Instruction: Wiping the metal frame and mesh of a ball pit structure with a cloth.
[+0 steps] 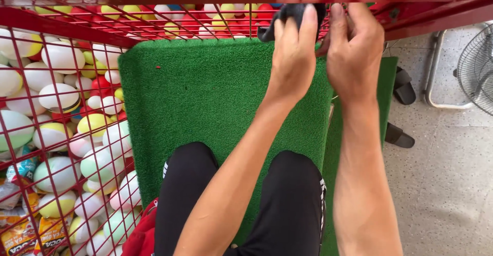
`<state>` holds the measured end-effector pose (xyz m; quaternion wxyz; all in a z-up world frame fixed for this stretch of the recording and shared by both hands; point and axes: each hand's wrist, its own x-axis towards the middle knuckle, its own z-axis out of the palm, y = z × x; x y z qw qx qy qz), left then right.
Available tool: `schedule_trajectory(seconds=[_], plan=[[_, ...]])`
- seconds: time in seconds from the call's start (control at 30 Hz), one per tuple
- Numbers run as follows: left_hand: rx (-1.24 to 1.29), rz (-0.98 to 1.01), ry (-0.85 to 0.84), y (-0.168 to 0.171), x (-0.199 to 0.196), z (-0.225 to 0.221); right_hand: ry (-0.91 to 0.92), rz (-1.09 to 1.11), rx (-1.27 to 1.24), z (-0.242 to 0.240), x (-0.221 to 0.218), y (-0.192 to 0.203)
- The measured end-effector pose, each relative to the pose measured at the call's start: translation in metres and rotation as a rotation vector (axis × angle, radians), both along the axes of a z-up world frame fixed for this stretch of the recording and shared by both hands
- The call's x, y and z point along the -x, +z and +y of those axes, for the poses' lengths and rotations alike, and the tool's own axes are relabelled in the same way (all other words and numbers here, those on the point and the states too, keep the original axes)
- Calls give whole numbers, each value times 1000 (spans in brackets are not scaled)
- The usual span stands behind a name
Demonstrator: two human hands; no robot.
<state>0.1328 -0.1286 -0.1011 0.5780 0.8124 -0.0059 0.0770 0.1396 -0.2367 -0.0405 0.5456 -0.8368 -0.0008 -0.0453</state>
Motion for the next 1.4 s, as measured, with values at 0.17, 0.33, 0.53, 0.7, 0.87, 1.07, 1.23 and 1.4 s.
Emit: schedule_trajectory(seconds=[0.17, 0.33, 0.53, 0.7, 0.87, 1.07, 1.23, 1.4], plan=[[-380, -90, -116, -41, -28, 10, 78, -38, 62, 7, -25, 7], [-379, -230, -88, -16, 3, 24, 0, -82, 158, 4, -5, -2], [319, 26, 155, 0, 18, 14, -160, -199, 325, 16, 43, 5], [-121, -99, 299, -7, 8, 25, -118, -160, 401, 33, 92, 26], [-56, 83, 231, 14, 17, 48, -175, 18, 308, 51, 127, 48], [-70, 375, -148, 56, 113, 79, -264, 219, 259, 22, 85, 35], [145, 589, -67, 91, 103, 71, -164, 168, 269, 49, 114, 76], [98, 69, 6, 67, 40, 30, -276, 462, 36, 43, 210, 72]])
